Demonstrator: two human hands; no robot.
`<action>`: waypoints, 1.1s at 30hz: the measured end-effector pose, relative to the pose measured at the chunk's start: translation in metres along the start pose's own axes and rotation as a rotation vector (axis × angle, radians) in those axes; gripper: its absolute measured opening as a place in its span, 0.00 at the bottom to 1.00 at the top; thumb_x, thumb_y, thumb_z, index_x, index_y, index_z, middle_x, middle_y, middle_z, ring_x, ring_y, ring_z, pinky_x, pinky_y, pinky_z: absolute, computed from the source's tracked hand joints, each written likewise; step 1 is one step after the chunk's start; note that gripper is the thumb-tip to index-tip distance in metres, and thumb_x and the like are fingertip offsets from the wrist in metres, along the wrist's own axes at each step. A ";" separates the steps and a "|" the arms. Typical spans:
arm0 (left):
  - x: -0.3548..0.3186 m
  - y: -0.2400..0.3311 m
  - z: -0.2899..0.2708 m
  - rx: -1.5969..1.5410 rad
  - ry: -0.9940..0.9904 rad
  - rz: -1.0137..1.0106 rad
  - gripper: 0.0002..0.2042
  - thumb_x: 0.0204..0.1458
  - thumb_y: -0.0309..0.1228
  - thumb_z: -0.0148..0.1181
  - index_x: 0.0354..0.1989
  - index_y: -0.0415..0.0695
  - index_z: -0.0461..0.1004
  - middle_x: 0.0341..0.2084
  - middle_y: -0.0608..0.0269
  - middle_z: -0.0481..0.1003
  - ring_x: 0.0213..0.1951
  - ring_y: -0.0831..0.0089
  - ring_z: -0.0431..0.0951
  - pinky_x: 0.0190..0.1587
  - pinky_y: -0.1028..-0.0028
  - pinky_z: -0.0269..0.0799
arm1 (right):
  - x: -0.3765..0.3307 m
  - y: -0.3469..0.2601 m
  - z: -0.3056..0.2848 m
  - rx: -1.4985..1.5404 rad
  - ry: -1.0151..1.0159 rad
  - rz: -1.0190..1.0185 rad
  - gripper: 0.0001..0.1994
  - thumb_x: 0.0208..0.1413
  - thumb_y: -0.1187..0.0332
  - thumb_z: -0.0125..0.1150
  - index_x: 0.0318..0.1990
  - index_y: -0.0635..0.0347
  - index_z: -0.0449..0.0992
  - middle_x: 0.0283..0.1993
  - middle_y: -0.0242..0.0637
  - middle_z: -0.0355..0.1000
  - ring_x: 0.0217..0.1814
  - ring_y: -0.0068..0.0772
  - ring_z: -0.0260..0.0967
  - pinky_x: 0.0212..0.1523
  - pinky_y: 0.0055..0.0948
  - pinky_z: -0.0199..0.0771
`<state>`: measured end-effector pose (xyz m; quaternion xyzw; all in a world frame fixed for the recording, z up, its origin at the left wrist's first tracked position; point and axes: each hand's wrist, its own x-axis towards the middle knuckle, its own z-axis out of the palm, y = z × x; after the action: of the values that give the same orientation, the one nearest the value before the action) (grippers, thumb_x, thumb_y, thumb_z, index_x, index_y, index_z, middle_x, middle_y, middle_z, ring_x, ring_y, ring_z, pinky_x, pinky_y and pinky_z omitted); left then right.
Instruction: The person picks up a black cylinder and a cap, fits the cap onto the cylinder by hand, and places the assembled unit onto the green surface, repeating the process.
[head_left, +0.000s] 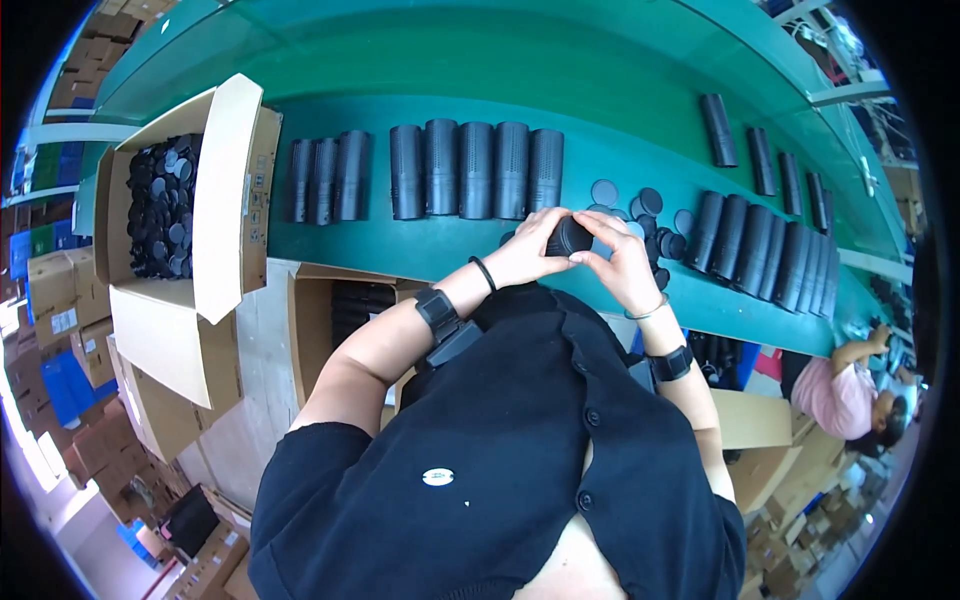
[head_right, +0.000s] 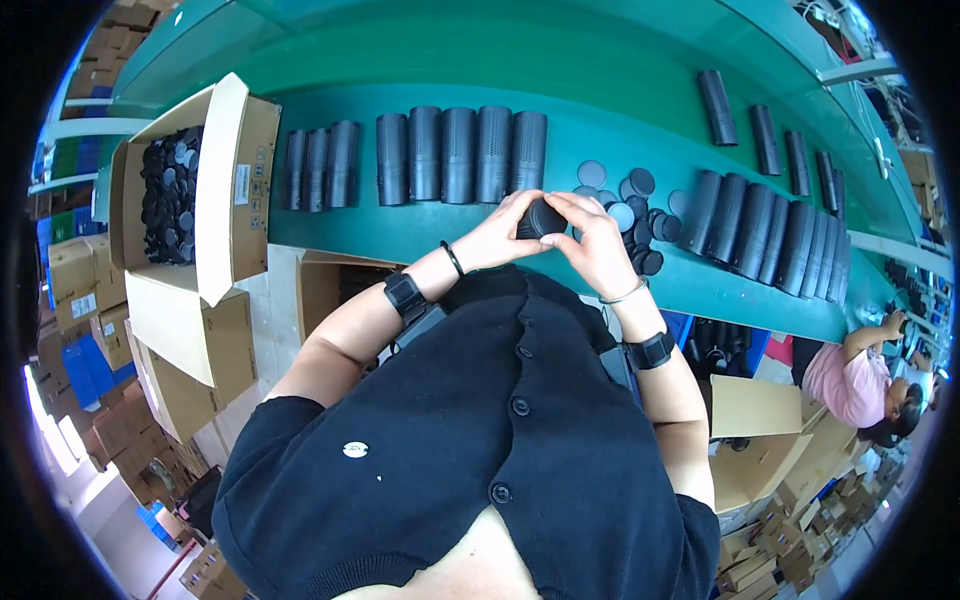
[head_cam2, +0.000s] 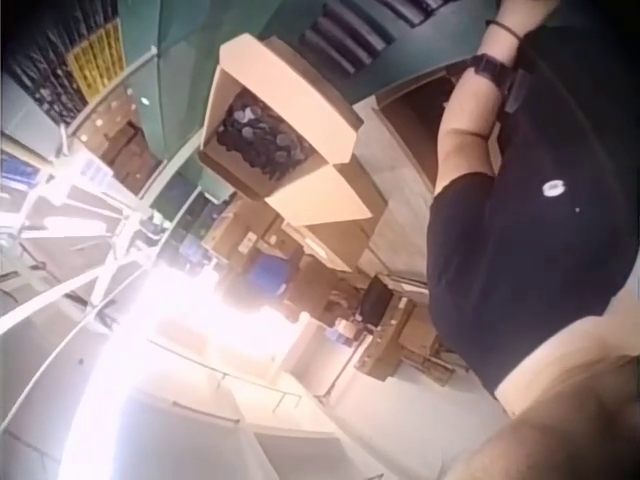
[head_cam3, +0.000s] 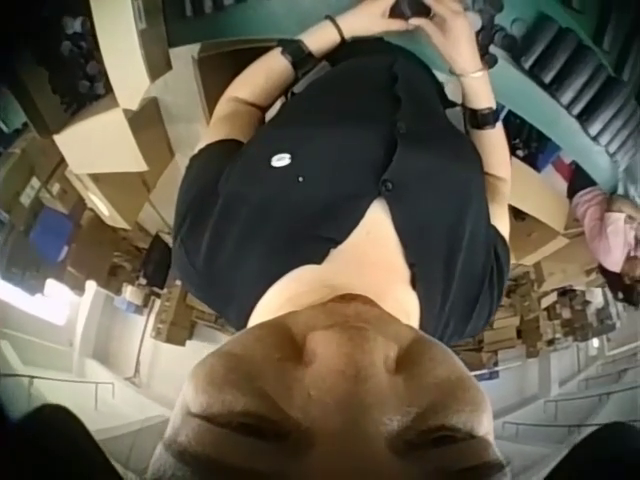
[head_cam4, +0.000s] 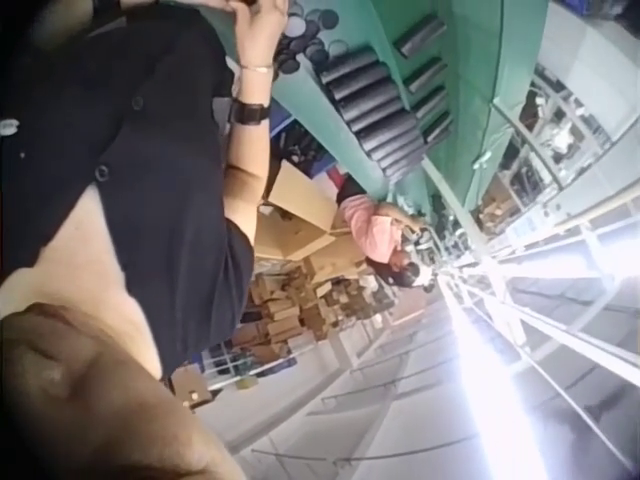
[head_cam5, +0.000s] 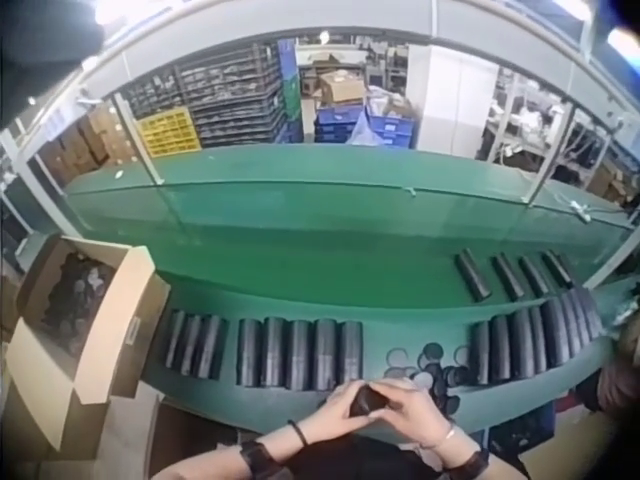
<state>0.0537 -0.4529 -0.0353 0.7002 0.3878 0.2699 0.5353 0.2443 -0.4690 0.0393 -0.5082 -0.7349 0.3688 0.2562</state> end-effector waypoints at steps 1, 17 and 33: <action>-0.001 0.001 0.000 -0.021 0.006 -0.011 0.34 0.43 0.40 0.68 0.57 0.41 0.60 0.50 0.46 0.67 0.56 0.48 0.65 0.58 0.56 0.60 | 0.000 0.000 0.001 -0.002 -0.001 -0.001 0.26 0.41 0.73 0.69 0.53 0.65 0.74 0.54 0.46 0.72 0.57 0.48 0.67 0.58 0.37 0.67; 0.001 0.004 -0.007 -0.075 -0.101 -0.067 0.31 0.55 0.48 0.61 0.60 0.40 0.60 0.53 0.47 0.65 0.59 0.56 0.64 0.60 0.62 0.61 | 0.003 -0.008 0.001 -0.130 -0.029 -0.039 0.26 0.41 0.76 0.69 0.53 0.64 0.75 0.53 0.47 0.70 0.55 0.48 0.68 0.56 0.36 0.69; 0.012 0.006 -0.004 -0.093 -0.097 -0.051 0.25 0.57 0.49 0.56 0.53 0.41 0.65 0.48 0.48 0.70 0.53 0.54 0.69 0.55 0.62 0.63 | 0.010 -0.006 -0.006 -0.122 -0.042 -0.045 0.24 0.39 0.73 0.71 0.49 0.67 0.77 0.48 0.48 0.72 0.50 0.47 0.69 0.51 0.36 0.71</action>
<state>0.0588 -0.4415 -0.0293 0.6767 0.3663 0.2396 0.5920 0.2421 -0.4594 0.0472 -0.4985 -0.7725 0.3280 0.2173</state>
